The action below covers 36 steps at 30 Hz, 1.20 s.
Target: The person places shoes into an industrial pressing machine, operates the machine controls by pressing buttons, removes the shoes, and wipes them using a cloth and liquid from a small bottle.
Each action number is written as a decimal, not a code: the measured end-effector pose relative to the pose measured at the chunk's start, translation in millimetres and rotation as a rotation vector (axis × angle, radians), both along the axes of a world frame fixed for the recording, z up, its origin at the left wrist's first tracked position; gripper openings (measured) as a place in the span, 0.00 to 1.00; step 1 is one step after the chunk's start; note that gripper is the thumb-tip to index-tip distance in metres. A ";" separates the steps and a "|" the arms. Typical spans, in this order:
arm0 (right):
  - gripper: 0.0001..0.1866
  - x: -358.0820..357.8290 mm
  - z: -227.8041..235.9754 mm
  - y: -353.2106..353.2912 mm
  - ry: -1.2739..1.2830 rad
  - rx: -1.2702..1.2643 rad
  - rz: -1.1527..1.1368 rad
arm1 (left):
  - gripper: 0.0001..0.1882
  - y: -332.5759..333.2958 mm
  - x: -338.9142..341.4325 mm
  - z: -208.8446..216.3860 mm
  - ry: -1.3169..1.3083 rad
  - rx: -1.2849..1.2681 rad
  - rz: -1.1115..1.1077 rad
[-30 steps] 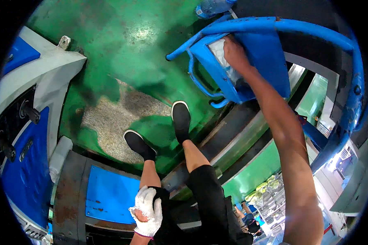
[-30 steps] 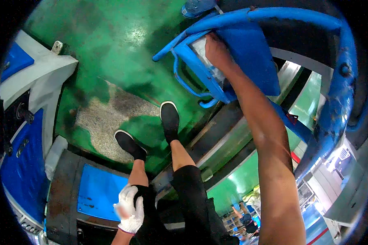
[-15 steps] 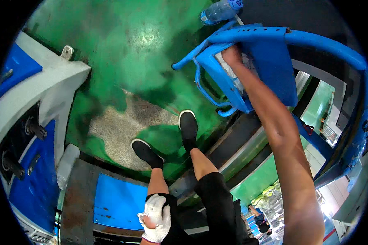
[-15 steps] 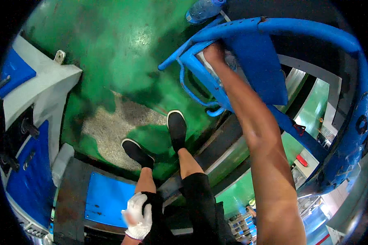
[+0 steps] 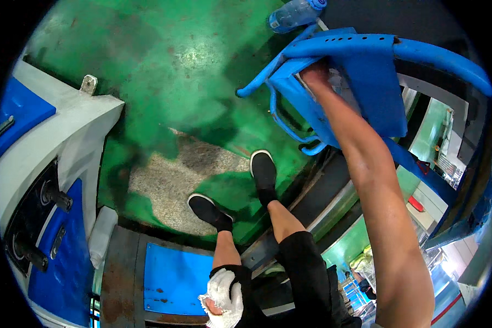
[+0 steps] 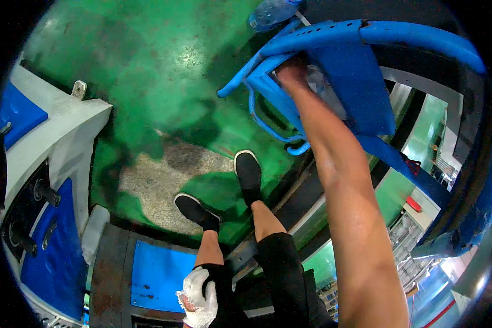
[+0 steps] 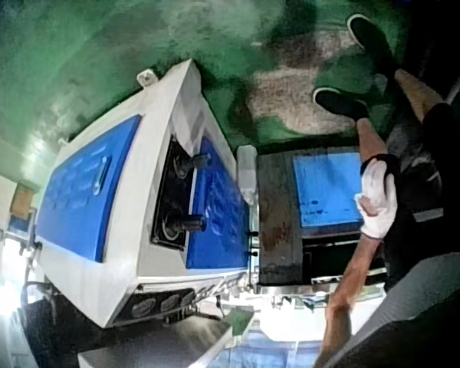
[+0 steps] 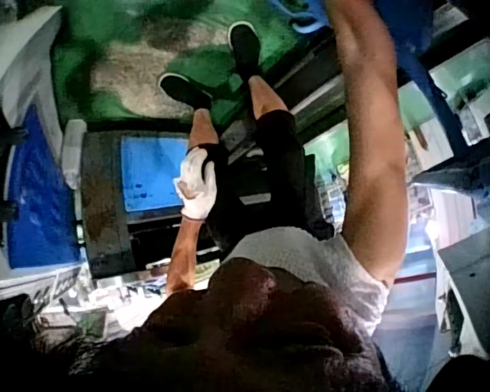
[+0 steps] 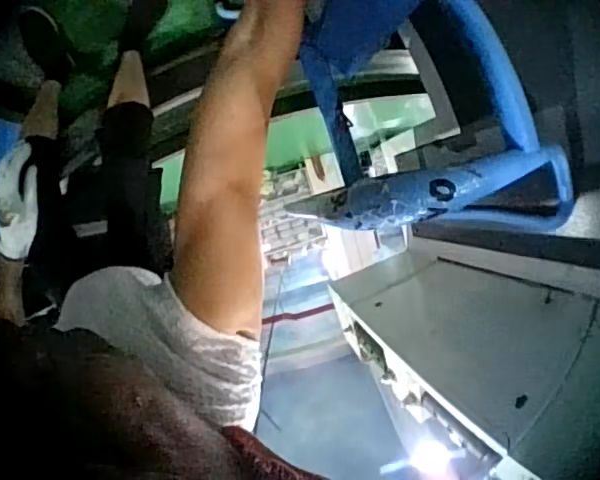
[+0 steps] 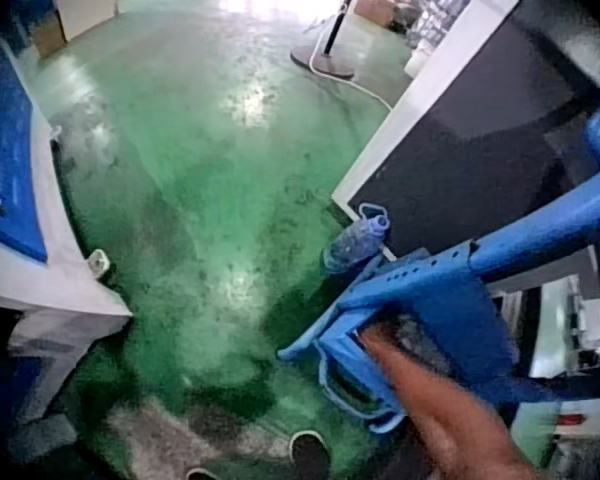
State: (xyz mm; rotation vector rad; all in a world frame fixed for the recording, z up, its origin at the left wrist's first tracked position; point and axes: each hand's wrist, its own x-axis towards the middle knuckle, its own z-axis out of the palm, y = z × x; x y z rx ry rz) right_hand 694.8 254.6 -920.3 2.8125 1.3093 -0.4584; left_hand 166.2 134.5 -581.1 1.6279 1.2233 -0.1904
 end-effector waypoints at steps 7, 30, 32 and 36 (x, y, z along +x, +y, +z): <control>0.39 25.7 -20.4 -7.0 -0.002 -0.219 -0.093 | 0.19 14.3 4.2 -0.8 -0.017 -0.044 -0.017; 0.33 30.8 -29.3 -9.3 -0.243 -0.395 0.079 | 0.16 22.1 -12.6 -6.6 -0.062 -0.024 0.050; 0.32 31.8 -31.6 -12.6 -0.252 -0.388 0.090 | 0.16 27.8 -9.8 -2.4 -0.053 -0.017 0.047; 0.30 49.5 -37.0 -29.0 -0.369 -0.297 0.184 | 0.18 4.8 -9.1 -6.8 -0.026 -0.022 0.073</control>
